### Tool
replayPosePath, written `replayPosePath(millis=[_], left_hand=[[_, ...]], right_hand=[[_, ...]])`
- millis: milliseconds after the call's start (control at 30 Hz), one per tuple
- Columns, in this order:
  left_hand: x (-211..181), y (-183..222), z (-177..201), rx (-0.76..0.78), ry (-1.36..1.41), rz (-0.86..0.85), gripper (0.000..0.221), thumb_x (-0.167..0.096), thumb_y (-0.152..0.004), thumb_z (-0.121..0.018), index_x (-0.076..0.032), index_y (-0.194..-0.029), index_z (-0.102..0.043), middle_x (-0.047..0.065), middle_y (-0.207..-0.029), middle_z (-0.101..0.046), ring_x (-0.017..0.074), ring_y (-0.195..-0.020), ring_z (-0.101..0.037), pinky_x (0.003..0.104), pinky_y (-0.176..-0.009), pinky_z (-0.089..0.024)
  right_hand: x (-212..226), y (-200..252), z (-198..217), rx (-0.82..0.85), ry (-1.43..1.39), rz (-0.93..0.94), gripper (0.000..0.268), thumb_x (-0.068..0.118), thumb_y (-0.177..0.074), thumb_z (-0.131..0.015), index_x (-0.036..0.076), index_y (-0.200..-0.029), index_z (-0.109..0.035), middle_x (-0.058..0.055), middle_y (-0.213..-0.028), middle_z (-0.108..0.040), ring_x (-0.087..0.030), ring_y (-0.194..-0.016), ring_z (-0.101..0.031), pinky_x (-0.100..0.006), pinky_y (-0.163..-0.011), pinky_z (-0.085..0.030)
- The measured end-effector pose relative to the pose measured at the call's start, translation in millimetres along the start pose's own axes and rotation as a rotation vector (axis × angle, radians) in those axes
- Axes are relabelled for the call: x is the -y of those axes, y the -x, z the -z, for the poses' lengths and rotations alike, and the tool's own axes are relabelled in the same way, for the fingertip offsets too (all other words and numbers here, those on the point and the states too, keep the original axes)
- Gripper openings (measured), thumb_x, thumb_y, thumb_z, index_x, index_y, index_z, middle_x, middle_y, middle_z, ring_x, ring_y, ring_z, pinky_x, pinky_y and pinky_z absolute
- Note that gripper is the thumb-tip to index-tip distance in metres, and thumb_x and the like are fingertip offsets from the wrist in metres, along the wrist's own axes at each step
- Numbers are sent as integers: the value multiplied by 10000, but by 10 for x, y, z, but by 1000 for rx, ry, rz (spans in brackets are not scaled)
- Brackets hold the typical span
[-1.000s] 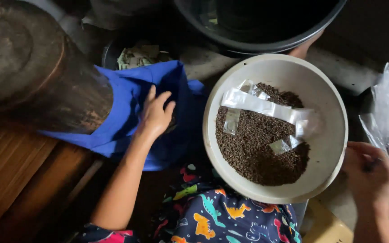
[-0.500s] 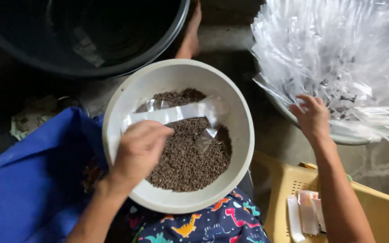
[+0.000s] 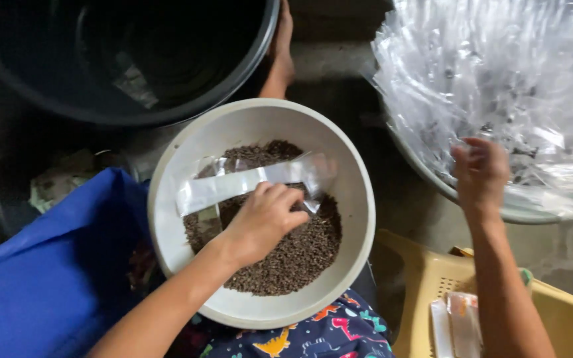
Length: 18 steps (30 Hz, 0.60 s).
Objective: The person scoops grains into small plastic packets by hand, then seals the packets.
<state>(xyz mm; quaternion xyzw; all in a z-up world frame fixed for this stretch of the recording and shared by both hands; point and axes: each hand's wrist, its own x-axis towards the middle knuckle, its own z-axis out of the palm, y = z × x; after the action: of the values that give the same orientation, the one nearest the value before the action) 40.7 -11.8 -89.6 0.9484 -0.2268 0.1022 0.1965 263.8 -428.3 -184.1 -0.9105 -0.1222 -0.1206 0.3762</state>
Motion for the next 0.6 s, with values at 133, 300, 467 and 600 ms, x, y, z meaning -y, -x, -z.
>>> replayPosePath(millis=[133, 300, 467, 600], left_hand=[[17, -13, -214, 184, 19, -34, 166, 7, -808, -748, -154, -842, -740, 77, -1064, -629, 265, -968, -619, 513, -994, -433], [-51, -96, 16, -106, 426, 210, 256, 60, -865, -559, -161, -856, -687, 11, -869, -648, 240, -923, -639, 540, -1044, -412], [-98, -273, 683, -375, 896, 368, 218, 70, -919, -579, -77, -1033, -693, 88, -869, -726, 243, -847, -712, 423, -868, -565], [-274, -329, 852, -433, 982, 472, 271, -4, -943, -616, -8, -1213, -635, 164, -953, -759, 268, -896, -751, 407, -848, -583]], right_hand=[[810, 154, 216, -14, -66, 13, 229, 176, -1184, -727, 7, -1334, -686, -93, -923, -579, -164, -793, -561, -288, -673, -456], [1589, 343, 103, 140, -441, -263, 571, 511, -1189, -374, 46, -1132, -702, -140, -958, -630, -180, -751, -667, -252, -701, -465], [2241, 638, -144, 347, -355, -172, 483, 378, -1097, -454, 99, -877, -781, -139, -925, -739, -228, -670, -672, -306, -655, -520], [2943, 750, -441, 611, -712, -52, 364, 134, -1006, -600, 44, -1358, -624, -88, -613, -678, -122, -583, -634, -262, -599, -520]])
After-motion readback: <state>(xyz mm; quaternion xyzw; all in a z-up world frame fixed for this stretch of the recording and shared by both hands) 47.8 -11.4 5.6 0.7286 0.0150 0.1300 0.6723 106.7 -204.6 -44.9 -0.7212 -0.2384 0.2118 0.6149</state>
